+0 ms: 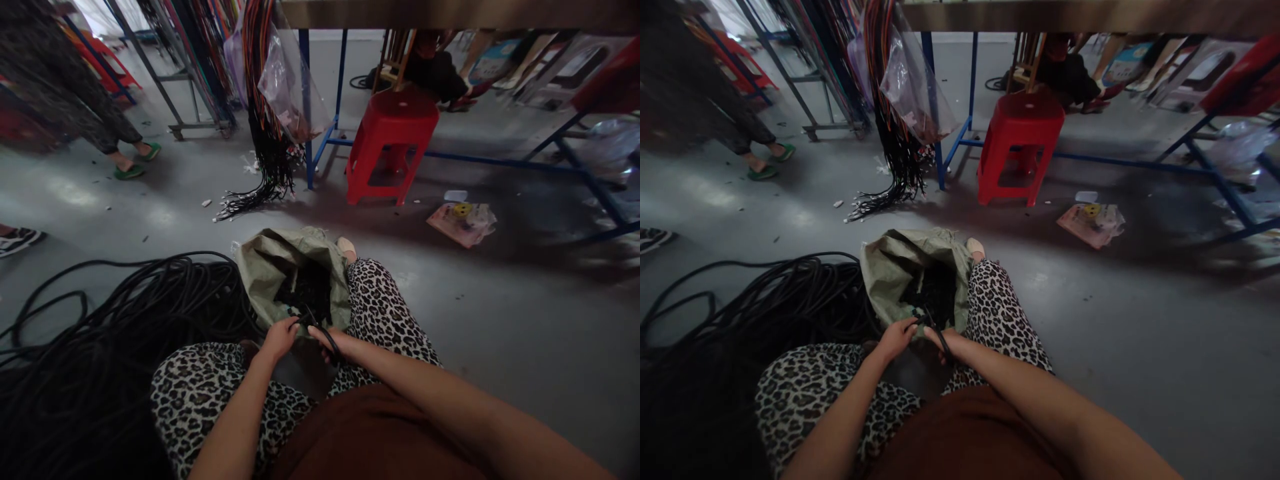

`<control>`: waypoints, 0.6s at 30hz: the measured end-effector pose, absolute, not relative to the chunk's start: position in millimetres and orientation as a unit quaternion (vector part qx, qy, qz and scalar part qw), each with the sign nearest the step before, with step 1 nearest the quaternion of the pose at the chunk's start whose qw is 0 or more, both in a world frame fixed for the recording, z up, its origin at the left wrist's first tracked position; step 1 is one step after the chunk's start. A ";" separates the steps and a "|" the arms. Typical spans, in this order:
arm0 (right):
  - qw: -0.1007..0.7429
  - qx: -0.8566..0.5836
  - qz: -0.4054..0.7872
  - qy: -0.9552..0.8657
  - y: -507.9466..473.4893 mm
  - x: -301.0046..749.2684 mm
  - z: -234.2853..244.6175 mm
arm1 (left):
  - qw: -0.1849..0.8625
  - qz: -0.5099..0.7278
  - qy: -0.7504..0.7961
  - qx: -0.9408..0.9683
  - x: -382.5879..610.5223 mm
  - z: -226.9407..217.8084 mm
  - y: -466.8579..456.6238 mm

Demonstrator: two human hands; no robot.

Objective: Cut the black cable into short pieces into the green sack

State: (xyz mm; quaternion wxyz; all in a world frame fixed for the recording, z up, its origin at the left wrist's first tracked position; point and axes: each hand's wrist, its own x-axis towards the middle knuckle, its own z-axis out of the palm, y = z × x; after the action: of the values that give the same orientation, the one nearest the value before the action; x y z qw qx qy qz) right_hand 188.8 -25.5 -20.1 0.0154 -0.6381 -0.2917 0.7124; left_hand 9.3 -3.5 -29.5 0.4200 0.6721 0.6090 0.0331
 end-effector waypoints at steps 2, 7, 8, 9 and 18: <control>0.020 -0.637 0.713 -0.294 -25.6 188.9 -19.3 | 0.418 0.028 0.611 0.671 9.9 -28.7 -3.4; 0.014 -0.639 0.709 -0.298 -26.0 188.9 -21.0 | 0.414 0.023 0.614 0.672 10.0 -28.7 -3.1; 0.014 -0.637 0.711 -0.297 -26.1 188.9 -22.1 | 0.412 0.022 0.614 0.673 9.9 -28.7 -3.1; 0.015 -0.635 0.713 -0.296 -26.2 188.9 -23.4 | 0.410 0.022 0.614 0.674 9.8 -28.8 -3.0; 0.016 -0.636 0.721 -0.275 -26.3 187.8 -26.2 | 0.407 0.034 0.619 0.671 8.0 -34.3 -3.0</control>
State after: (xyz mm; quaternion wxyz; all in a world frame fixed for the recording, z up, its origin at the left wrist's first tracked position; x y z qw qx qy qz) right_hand 187.8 -26.3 -26.2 0.0164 -0.6360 -0.2747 0.7210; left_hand 8.0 -3.0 -34.3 0.4070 0.6712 0.6186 0.0336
